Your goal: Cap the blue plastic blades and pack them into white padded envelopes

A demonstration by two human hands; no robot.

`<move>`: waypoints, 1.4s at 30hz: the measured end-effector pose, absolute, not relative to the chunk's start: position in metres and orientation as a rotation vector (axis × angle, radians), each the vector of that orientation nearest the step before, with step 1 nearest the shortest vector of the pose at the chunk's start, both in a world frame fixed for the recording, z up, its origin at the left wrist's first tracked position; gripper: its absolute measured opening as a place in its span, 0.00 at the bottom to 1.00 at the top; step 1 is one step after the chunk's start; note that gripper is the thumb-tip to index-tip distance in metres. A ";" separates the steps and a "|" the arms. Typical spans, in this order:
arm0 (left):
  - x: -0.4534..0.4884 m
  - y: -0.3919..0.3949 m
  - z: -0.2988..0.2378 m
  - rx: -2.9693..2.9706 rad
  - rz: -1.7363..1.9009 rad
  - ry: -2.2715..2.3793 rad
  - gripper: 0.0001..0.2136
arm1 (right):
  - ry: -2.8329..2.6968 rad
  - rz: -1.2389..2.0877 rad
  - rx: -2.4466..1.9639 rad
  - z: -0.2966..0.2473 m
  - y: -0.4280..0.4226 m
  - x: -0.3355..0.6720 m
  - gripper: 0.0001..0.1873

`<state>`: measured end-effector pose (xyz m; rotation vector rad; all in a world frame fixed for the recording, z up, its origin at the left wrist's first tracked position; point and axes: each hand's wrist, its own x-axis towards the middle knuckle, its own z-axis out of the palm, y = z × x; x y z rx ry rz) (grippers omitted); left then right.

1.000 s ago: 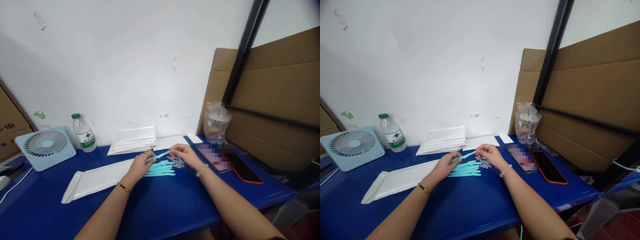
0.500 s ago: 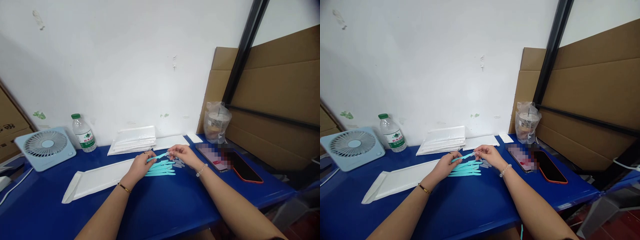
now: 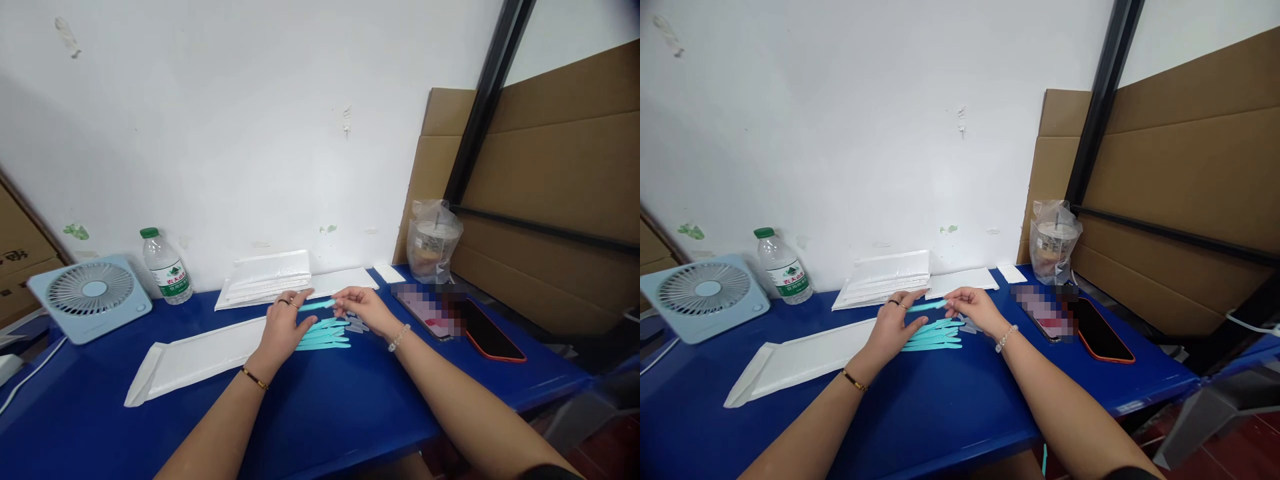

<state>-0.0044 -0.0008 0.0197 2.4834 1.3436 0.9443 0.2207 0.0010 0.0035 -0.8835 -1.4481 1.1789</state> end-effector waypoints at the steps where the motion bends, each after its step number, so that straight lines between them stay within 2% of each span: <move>1: -0.005 -0.001 0.019 2.475 1.000 1.395 0.19 | -1.390 1.128 -0.894 0.003 0.005 0.226 0.16; 4: -0.004 -0.003 0.014 2.486 0.885 1.335 0.21 | -1.251 0.984 -0.977 0.000 0.018 0.247 0.16; 8: 0.002 -0.015 0.003 2.570 0.416 1.166 0.28 | -1.210 0.911 -1.123 -0.008 0.029 0.263 0.16; 12: 0.013 -0.034 0.008 2.634 0.091 1.101 0.24 | -1.330 0.956 -1.126 -0.012 0.029 0.258 0.16; 16: 0.019 -0.056 0.018 2.652 -0.039 1.022 0.25 | -1.701 0.907 -1.184 -0.013 0.023 0.244 0.15; 20: 0.020 -0.066 0.018 2.677 0.041 0.952 0.23 | -2.062 0.590 -1.220 -0.010 0.019 0.236 0.09; 25: 0.022 -0.050 0.014 2.587 0.313 1.101 0.18 | -2.162 0.279 -1.380 -0.007 0.018 0.237 0.06; 29: 0.021 -0.034 0.009 2.487 0.355 1.222 0.08 | -2.239 0.126 -1.474 -0.007 0.016 0.235 0.03; 33: 0.017 -0.024 0.006 2.367 0.401 1.261 0.08 | -2.254 0.037 -1.474 -0.006 0.015 0.230 0.04; 36: 0.013 -0.018 0.006 2.301 0.463 1.294 0.09 | -2.136 0.171 -1.427 -0.003 0.014 0.233 0.06; 42: -0.001 -0.001 0.004 2.182 0.668 1.322 0.12 | -1.872 0.805 -1.164 0.006 0.008 0.244 0.15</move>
